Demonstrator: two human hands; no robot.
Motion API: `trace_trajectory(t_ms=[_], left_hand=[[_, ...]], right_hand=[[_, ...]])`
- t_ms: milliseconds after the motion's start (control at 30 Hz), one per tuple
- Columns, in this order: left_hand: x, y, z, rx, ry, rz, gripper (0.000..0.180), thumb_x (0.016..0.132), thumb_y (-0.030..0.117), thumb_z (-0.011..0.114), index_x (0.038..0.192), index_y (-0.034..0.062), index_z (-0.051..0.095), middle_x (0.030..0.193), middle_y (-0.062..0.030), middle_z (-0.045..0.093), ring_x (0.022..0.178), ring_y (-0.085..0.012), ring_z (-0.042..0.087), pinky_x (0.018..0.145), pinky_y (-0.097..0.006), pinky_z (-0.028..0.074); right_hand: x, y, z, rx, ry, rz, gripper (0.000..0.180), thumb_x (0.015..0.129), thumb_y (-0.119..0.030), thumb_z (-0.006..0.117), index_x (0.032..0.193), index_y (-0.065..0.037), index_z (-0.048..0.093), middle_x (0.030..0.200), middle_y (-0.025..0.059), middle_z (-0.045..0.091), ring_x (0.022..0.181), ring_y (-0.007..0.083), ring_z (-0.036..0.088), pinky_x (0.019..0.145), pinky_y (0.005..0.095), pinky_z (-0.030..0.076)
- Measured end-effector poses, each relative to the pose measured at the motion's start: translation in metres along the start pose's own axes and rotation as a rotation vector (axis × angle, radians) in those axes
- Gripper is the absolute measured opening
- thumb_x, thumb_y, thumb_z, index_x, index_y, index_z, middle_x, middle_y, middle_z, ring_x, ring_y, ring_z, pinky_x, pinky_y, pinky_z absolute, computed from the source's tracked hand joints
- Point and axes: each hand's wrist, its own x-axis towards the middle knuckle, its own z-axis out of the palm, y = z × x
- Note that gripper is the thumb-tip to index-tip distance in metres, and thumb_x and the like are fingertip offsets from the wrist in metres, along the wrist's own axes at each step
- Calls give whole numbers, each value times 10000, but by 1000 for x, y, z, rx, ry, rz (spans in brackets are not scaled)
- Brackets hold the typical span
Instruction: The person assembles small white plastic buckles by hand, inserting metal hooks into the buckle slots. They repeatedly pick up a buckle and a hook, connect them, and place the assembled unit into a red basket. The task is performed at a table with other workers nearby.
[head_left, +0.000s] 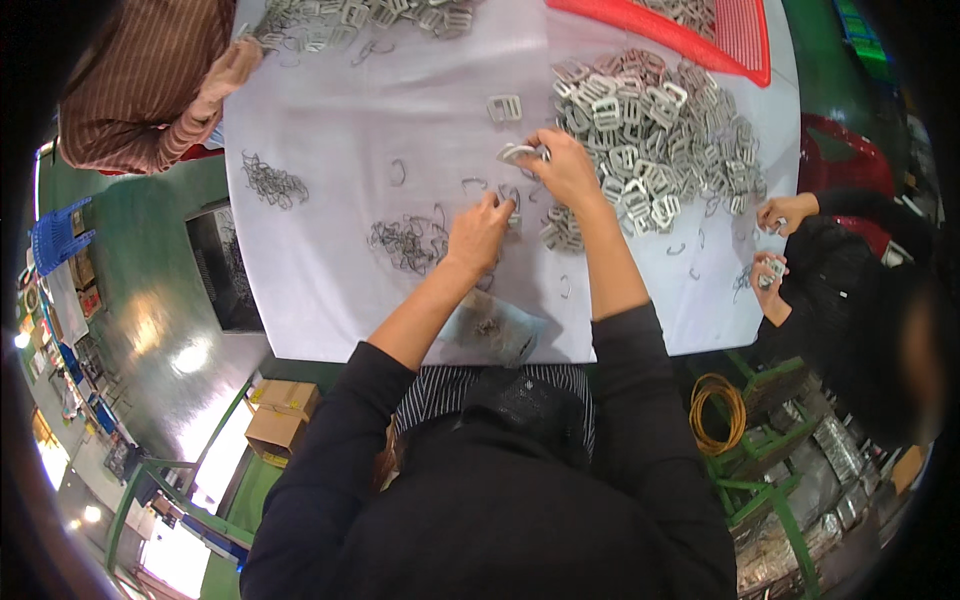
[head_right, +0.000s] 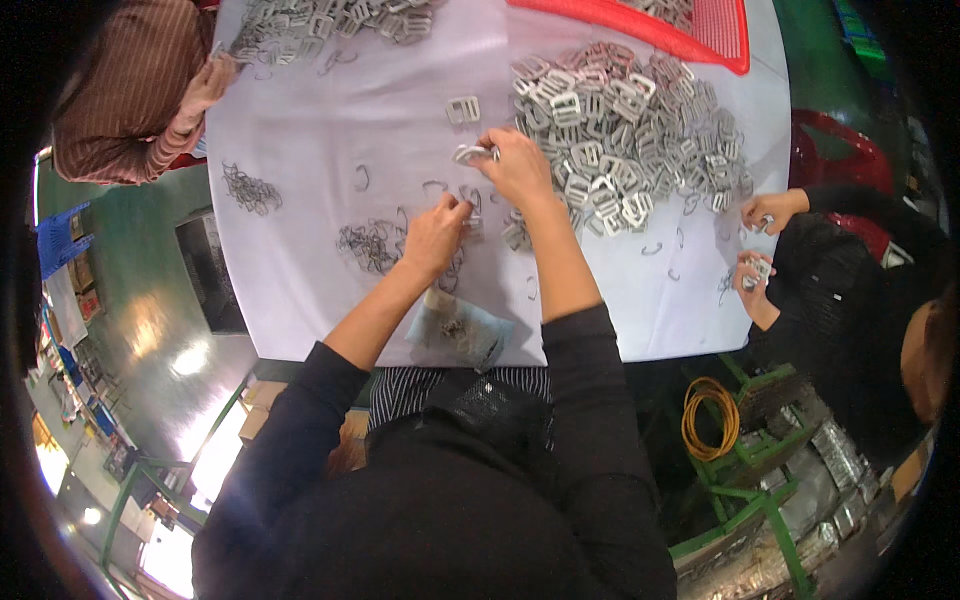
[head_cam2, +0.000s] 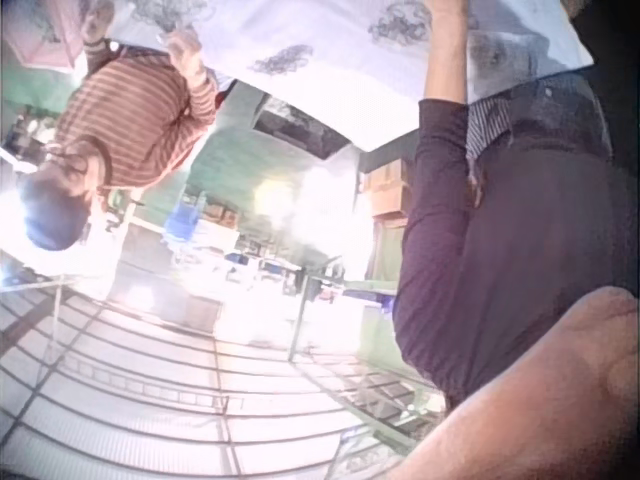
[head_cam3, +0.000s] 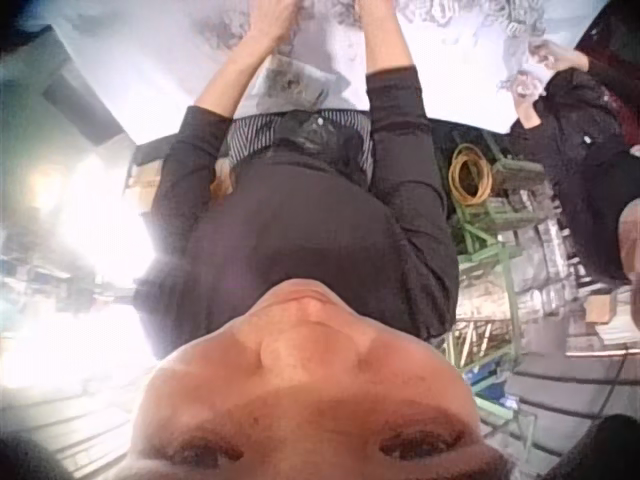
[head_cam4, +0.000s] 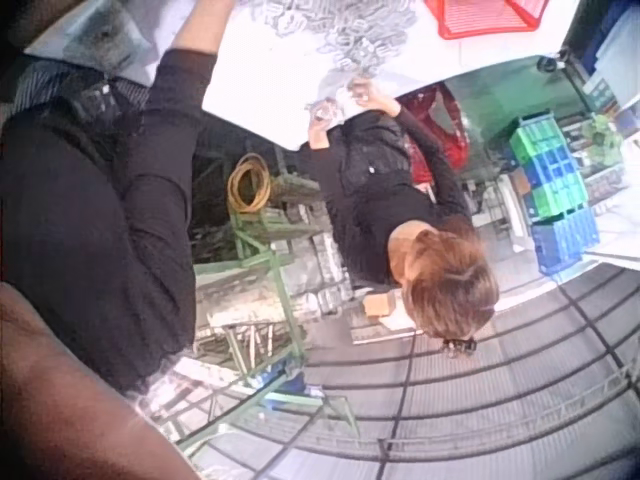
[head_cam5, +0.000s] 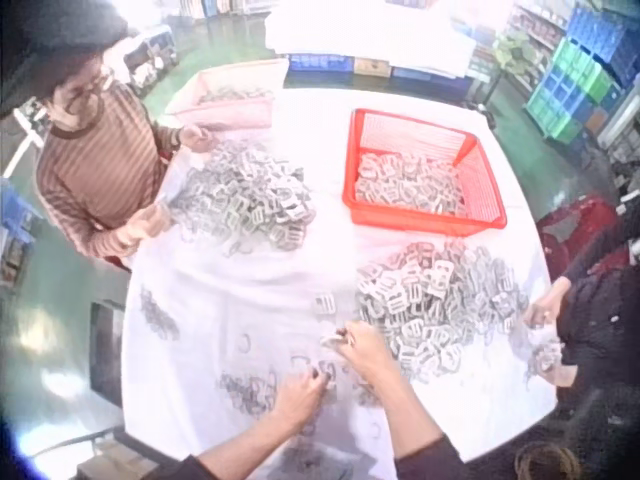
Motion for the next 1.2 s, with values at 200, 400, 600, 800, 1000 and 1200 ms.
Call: trace_trajectory(t_ms=[200,400,600,800,1000,1200], left_hand=[[-1,-20,-19,-308,9,-82,179,731,156,675,858,89,568,714,-79,593,596,-235,585,504,-333,471],[67,-41,-96,-991,126,-485,142,744,113,672,801,34,569,630,-38,573,497,-95,526,479,-246,433],[214,5,-182,-956,347,-139,222,749,183,694,799,15,559,648,-32,564,522,-92,531,462,-231,425],[334,62,-184,-631,453,-19,291,739,239,666,912,12,607,852,-158,633,739,-208,617,674,-309,486],[267,15,-176,-533,545,31,351,765,230,654,1033,9,600,973,-113,637,841,-202,618,733,-303,494],[135,-44,-65,-12,423,-66,394,699,229,712,1052,122,576,1028,-104,534,908,-267,522,774,-354,456]], right_hand=[[71,-2,31,-284,130,0,285,679,-219,711,904,-80,605,946,127,577,908,318,561,780,406,437],[67,-13,24,-82,-63,195,256,692,-204,701,889,-74,603,921,139,609,878,314,577,778,387,449],[100,-34,-65,392,374,125,254,727,-193,678,879,-1,607,824,152,643,771,232,612,685,317,453],[214,-21,-159,212,474,240,467,687,-315,696,988,28,599,862,193,634,891,292,608,760,358,469],[192,5,-172,-202,708,-145,506,711,-368,688,1096,-59,577,1150,182,518,1084,270,492,918,376,390],[-8,-1,-110,43,578,63,263,763,-149,624,991,-23,587,964,138,553,997,302,510,857,367,410]])
